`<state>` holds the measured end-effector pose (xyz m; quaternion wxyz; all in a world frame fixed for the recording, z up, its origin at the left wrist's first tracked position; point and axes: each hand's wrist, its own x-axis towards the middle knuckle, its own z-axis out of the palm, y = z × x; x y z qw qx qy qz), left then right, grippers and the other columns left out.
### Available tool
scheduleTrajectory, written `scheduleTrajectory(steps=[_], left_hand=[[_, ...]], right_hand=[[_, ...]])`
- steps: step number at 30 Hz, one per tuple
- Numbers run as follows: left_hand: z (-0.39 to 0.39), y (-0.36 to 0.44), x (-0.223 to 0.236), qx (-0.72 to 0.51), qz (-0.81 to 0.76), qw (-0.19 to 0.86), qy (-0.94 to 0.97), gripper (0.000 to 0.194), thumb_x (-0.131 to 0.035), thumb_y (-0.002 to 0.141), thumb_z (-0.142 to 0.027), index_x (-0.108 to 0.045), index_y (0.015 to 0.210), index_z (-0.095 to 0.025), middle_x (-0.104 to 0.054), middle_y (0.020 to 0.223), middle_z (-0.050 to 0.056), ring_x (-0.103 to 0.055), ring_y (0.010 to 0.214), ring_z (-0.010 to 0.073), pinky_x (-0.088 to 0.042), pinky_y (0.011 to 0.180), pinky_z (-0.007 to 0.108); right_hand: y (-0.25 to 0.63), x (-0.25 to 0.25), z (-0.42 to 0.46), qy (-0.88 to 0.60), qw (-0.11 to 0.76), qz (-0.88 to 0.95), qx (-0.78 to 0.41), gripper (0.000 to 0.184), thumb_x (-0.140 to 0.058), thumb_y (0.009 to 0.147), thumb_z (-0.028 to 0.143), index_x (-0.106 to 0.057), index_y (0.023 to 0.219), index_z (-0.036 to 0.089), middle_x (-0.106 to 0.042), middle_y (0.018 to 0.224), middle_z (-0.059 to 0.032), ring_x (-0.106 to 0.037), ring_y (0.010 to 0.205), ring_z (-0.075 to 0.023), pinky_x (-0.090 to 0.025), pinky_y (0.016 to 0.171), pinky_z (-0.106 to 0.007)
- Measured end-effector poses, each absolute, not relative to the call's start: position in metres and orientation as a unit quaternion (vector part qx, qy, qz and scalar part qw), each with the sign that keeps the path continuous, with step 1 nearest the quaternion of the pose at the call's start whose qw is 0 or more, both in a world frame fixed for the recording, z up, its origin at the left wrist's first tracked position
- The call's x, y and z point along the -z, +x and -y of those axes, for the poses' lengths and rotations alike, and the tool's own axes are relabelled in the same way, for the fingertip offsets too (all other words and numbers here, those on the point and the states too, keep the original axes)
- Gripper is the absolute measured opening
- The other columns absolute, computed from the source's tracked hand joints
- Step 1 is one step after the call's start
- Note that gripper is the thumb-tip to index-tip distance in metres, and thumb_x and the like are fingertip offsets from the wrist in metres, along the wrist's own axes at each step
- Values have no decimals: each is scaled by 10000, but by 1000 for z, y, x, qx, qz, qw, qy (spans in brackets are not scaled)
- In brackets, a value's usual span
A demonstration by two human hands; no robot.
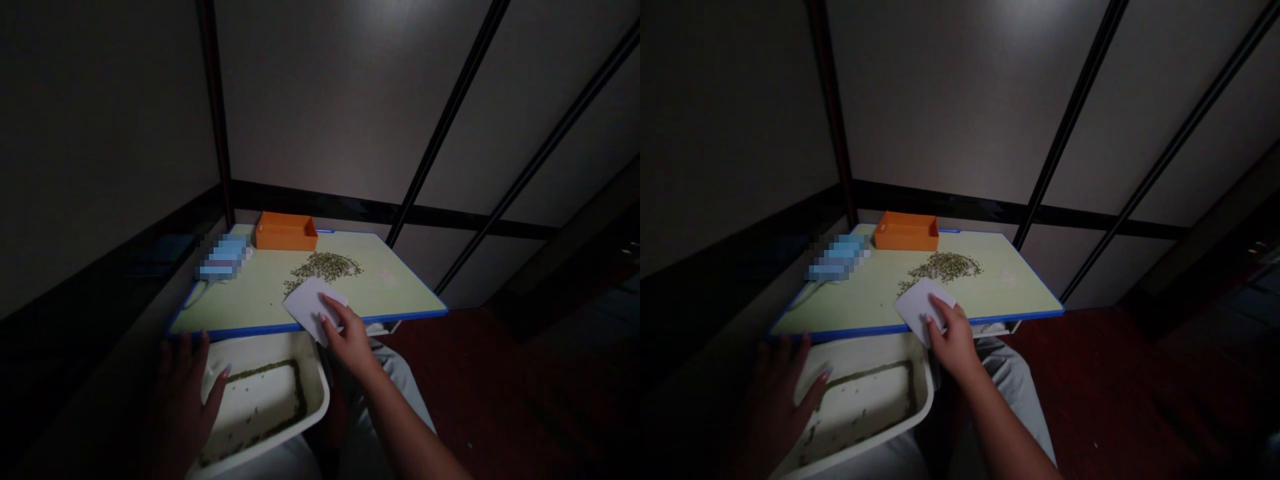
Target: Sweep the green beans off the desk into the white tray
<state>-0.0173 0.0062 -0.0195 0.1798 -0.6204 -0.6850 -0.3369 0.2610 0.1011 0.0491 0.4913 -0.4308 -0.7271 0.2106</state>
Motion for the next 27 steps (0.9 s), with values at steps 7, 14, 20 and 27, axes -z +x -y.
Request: scheduleTrajectory(steps=[7, 14, 20, 27], left_hand=[[-10, -20, 23, 351, 675, 206, -615, 642, -362, 914, -440, -338, 1479, -137, -374, 1545, 247, -167, 1520, 418, -327, 1156, 664], [-11, -23, 28, 355, 655, 239, -623, 655, -401, 912, -397, -239, 1521, -218, -375, 1559, 203, -192, 1526, 360, -380, 1151, 592], [-9, -27, 31, 341, 663, 235, -624, 692, -426, 902, -405, -190, 1534, -255, -339, 1589, 169, -222, 1518, 359, -384, 1151, 589], [-7, -25, 30, 344, 670, 212, -623, 690, -419, 904, -407, -176, 1536, -272, -302, 1611, 154, -204, 1521, 367, -382, 1151, 602]], right_hand=[[242, -62, -125, -424, 415, 786, -173, 483, -571, 881, 260, -598, 1360, 211, -665, 1340, -127, -607, 1254, -297, -249, 1191, -611], [235, -73, -153, -375, 350, 835, -197, 578, -641, 858, 234, -538, 1425, 268, -608, 1415, -107, -570, 1310, -294, -121, 1214, -628], [240, -65, -167, -330, 376, 802, -326, 625, -773, 776, 285, -590, 1373, 309, -573, 1436, -71, -519, 1362, -330, -23, 1212, -640], [247, -62, -168, -274, 380, 782, -411, 597, -811, 744, 381, -641, 1311, 304, -614, 1397, -59, -563, 1319, -313, -225, 1200, -592]])
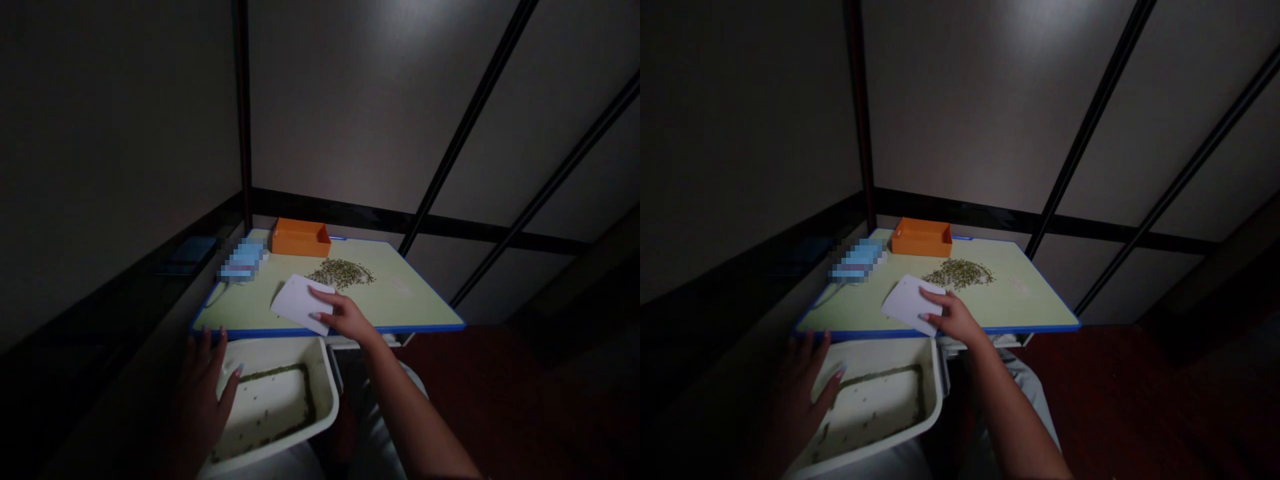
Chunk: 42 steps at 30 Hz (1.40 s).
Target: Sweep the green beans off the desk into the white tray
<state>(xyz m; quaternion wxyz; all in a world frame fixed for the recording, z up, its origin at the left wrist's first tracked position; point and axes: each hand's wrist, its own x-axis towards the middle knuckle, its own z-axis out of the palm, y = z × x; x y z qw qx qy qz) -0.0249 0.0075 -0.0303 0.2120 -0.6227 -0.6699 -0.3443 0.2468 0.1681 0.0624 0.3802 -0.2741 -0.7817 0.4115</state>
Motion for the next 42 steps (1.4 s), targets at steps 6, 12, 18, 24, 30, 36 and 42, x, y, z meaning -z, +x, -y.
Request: scheduleTrajectory(steps=[6, 12, 18, 24, 30, 36, 42], left_hand=[[-7, -24, 27, 337, 677, 198, -624, 687, -410, 906, -424, -174, 1536, -280, -308, 1606, 158, -222, 1514, 378, -387, 1146, 612], [-5, -22, 25, 334, 686, 188, -618, 672, -382, 909, -447, -203, 1531, -264, -296, 1614, 151, -198, 1522, 370, -321, 1190, 612], [-3, -20, 24, 338, 688, 175, -618, 678, -397, 905, -449, -206, 1530, -270, -290, 1620, 139, -183, 1529, 360, -336, 1185, 602], [0, -21, 23, 323, 696, 174, -618, 674, -418, 900, -434, -234, 1522, -252, -308, 1612, 142, -195, 1526, 358, -343, 1182, 589], [0, -21, 24, 317, 692, 187, -622, 680, -424, 901, -415, -216, 1527, -247, -312, 1611, 139, -189, 1529, 348, -362, 1175, 569], [-1, -23, 25, 323, 686, 194, -623, 675, -411, 908, -425, -217, 1526, -236, -313, 1600, 174, -184, 1527, 370, -373, 1158, 609], [-7, -27, 26, 334, 678, 172, -632, 678, -390, 909, -431, -204, 1530, -234, -292, 1602, 188, -159, 1527, 401, -329, 1168, 654]], right_hand=[[248, -61, -169, -280, 381, 770, -428, 600, -812, 734, 406, -650, 1301, 300, -615, 1403, -66, -566, 1315, -310, -273, 1184, -581], [249, -60, -168, -281, 384, 763, -437, 583, -818, 717, 386, -670, 1275, 304, -640, 1375, -60, -599, 1277, -294, -319, 1166, -553], [251, -66, -163, -266, 386, 758, -454, 556, -809, 722, 347, -686, 1260, 280, -667, 1344, -62, -620, 1240, -277, -425, 1101, -493], [253, -69, -160, -252, 385, 753, -469, 536, -810, 706, 300, -708, 1231, 269, -676, 1334, -65, -655, 1158, -249, -515, 989, -411], [258, -63, -162, -253, 403, 698, -536, 539, -820, 684, 329, -722, 1211, 268, -672, 1339, -57, -685, 1041, -235, -556, 861, -360], [260, -57, -168, -315, 589, 553, -498, 611, -759, 689, 391, -675, 1275, 239, -650, 1363, -72, -635, 1177, -304, -518, 980, -429], [254, -58, -169, -331, 621, 546, -453, 542, -757, 713, 457, -711, 1200, 226, -685, 1308, -83, -637, 1175, -295, -509, 1008, -445]])
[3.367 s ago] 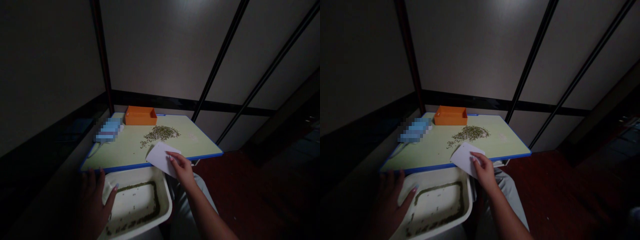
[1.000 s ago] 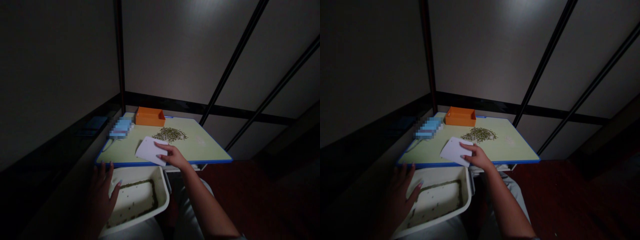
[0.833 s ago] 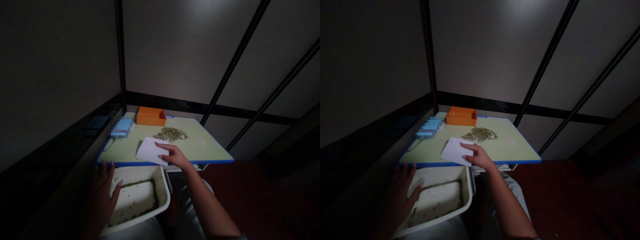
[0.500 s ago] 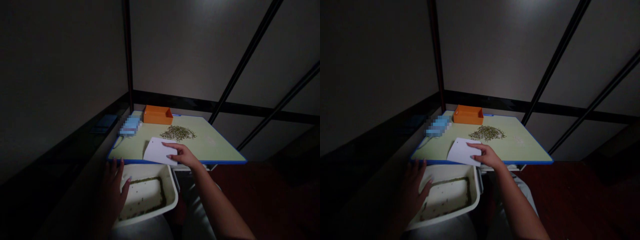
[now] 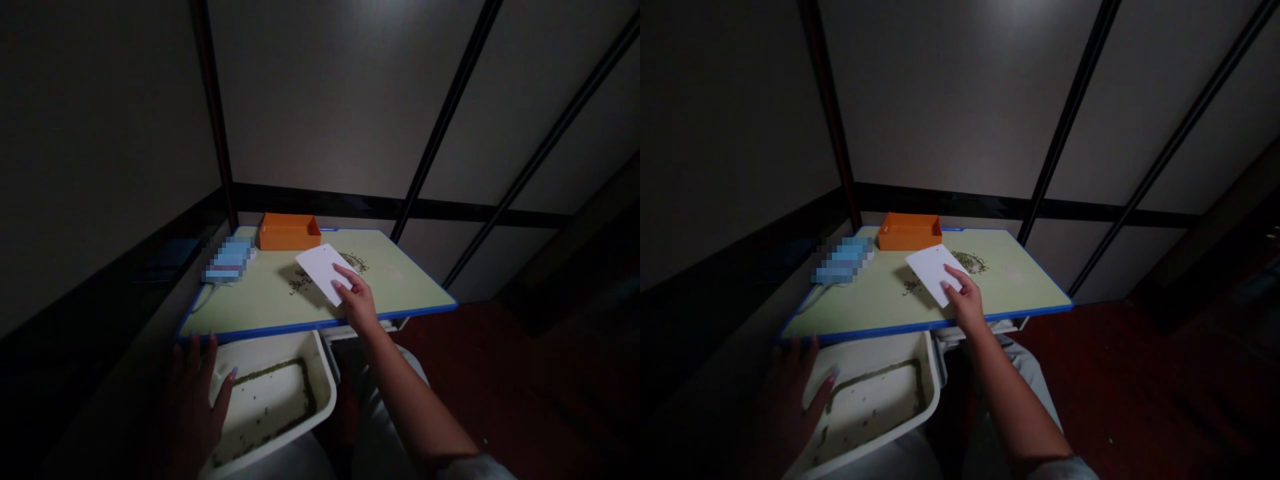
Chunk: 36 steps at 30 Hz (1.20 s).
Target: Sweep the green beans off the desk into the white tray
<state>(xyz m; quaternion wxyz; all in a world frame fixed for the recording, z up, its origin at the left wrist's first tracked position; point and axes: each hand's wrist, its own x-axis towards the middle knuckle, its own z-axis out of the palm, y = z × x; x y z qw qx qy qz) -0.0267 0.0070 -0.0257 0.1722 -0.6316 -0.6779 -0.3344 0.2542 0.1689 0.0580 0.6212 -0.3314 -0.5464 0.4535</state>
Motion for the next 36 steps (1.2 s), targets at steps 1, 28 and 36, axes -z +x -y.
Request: scheduleTrajectory(steps=[1, 28, 36], left_hand=[[-7, -27, 25, 338, 676, 172, -631, 675, -384, 910, -429, -202, 1531, -239, -283, 1607, 186, -156, 1528, 400, -320, 1171, 657], [-1, -25, 22, 321, 690, 168, -626, 673, -373, 912, -443, -187, 1532, -259, -268, 1624, 141, -141, 1543, 339, -337, 1185, 599], [-4, -24, 21, 326, 696, 147, -622, 664, -355, 908, -476, -259, 1515, -226, -301, 1606, 168, -177, 1529, 372, -310, 1188, 633]], right_hand=[[253, -58, -168, -335, 615, 555, -448, 543, -754, 723, 481, -712, 1200, 225, -685, 1307, -86, -639, 1173, -294, -510, 1008, -445], [286, -57, -180, -365, 554, 672, -329, 429, -680, 748, 281, -733, 1170, 228, -703, 1277, -84, -626, 1204, -243, -428, 1099, -419], [286, -60, -176, -357, 535, 693, -326, 441, -667, 777, 303, -712, 1209, 226, -687, 1307, -86, -615, 1223, -250, -426, 1101, -423]])
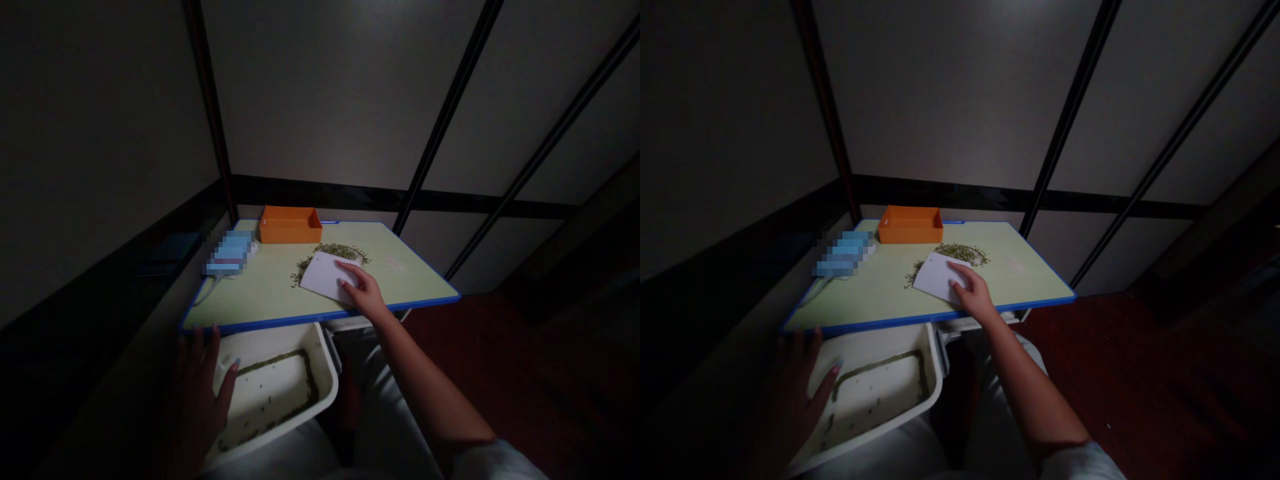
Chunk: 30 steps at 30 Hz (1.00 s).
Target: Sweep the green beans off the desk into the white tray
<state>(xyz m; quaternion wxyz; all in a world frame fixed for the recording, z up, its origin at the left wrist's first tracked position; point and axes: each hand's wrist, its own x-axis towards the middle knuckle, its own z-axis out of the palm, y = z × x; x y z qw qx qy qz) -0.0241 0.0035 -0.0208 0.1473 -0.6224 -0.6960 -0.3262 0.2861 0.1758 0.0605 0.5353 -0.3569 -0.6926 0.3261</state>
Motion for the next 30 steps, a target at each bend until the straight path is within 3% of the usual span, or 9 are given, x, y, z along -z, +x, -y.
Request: scheduleTrajectory(steps=[10, 30], left_hand=[[-3, -21, 17, 328, 693, 155, -623, 657, -337, 917, -481, -294, 1502, -184, -327, 1587, 195, -172, 1526, 388, -288, 1197, 627], [-2, -22, 17, 328, 684, 158, -632, 667, -376, 918, -440, -223, 1527, -217, -308, 1596, 201, -144, 1529, 396, -306, 1183, 654]], right_hand=[[283, -56, -181, -346, 534, 702, -320, 429, -692, 797, 335, -708, 1217, 251, -679, 1325, -69, -604, 1237, -248, -423, 1113, -425], [283, -59, -180, -329, 501, 733, -323, 465, -676, 845, 338, -654, 1302, 256, -631, 1393, -75, -565, 1296, -248, -400, 1133, -418]])
